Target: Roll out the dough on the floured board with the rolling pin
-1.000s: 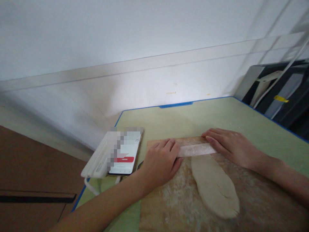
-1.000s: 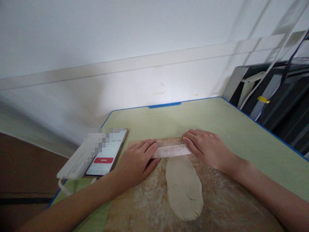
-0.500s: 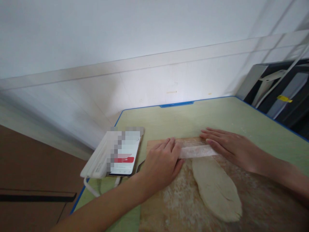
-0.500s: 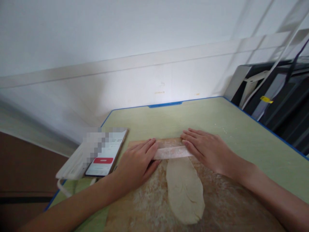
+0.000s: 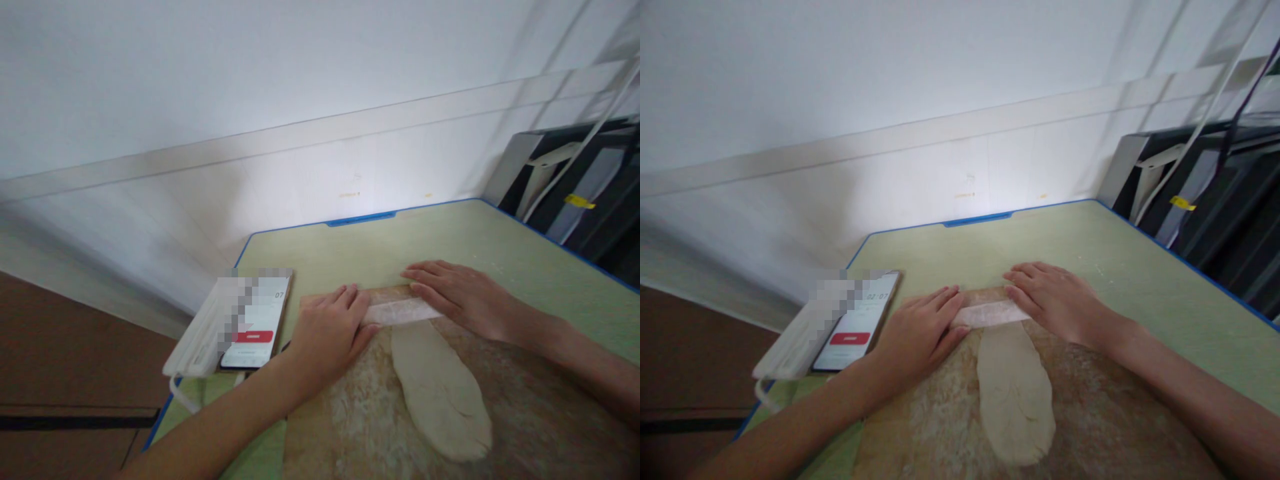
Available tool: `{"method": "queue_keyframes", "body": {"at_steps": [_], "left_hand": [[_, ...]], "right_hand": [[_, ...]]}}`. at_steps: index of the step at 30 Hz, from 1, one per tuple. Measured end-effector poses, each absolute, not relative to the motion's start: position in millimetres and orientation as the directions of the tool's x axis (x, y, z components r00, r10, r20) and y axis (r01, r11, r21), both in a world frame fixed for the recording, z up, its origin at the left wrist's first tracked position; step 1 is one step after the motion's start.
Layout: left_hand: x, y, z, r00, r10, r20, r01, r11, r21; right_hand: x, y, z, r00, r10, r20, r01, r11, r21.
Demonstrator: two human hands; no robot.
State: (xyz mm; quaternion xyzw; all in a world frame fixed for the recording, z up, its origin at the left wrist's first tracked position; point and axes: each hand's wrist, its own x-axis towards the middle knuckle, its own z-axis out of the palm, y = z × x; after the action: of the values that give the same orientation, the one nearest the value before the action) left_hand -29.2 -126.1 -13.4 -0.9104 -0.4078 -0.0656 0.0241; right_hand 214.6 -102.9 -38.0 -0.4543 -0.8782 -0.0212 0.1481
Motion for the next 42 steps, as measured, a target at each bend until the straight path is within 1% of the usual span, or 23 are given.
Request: {"method": "queue_keyframes", "body": {"at_steps": [3, 6, 11, 18, 21, 24, 28, 34, 38, 42], "left_hand": [[-30.7, -120.8, -14.0, 0.657, 0.741, 0.136, 0.747, -0.665, 0.014], [-29.4, -122.2, -14.3, 0.637, 0.757, 0.144, 0.766, -0.643, -0.009], [-23.0, -135.4, -15.1, 0.615, 0.773, 0.153, 0.786, -0.616, -0.048], [-22.8, -136.1, -16.3, 0.634, 0.763, 0.131, 0.772, -0.635, -0.036], [-22.9, -130.6, -15.6, 0.628, 0.768, 0.127, 0.776, -0.63, -0.036], [-19.5, -125.5, -12.8, 0.62, 0.777, 0.112, 0.784, -0.62, -0.039], [-14.6, -113.8, -9.8, 0.621, 0.779, 0.087, 0.782, -0.623, -0.004], [-19.1, -93.1, -11.1, 0.701, 0.71, 0.067, 0.707, -0.705, 0.062], [-22.3, -96.7, -10.1, 0.7, 0.714, 0.017, 0.711, -0.698, 0.083], [-21.2, -112.9, -3.4, 0.708, 0.707, -0.012, 0.705, -0.705, 0.075]], "right_hand": [[211.3, -96.1, -36.0, -0.564, 0.768, 0.304, 0.799, 0.601, -0.033], [208.8, -99.1, -33.1, -0.568, 0.765, 0.305, 0.801, 0.599, -0.012], [206.1, -116.8, -27.9, -0.55, 0.788, 0.275, 0.815, 0.579, -0.029], [202.5, -127.7, -23.9, -0.479, 0.841, 0.252, 0.855, 0.512, -0.081], [203.3, -121.1, -25.0, -0.488, 0.839, 0.241, 0.851, 0.518, -0.082], [204.8, -110.5, -27.3, -0.511, 0.82, 0.258, 0.835, 0.545, -0.077], [208.9, -96.5, -33.3, -0.555, 0.784, 0.279, 0.808, 0.587, -0.044], [216.7, -91.9, -42.1, -0.626, 0.719, 0.303, 0.755, 0.656, 0.002], [216.3, -98.3, -39.0, -0.612, 0.732, 0.299, 0.765, 0.644, -0.012], [210.4, -113.8, -25.1, -0.594, 0.761, 0.262, 0.777, 0.627, -0.062]]}}
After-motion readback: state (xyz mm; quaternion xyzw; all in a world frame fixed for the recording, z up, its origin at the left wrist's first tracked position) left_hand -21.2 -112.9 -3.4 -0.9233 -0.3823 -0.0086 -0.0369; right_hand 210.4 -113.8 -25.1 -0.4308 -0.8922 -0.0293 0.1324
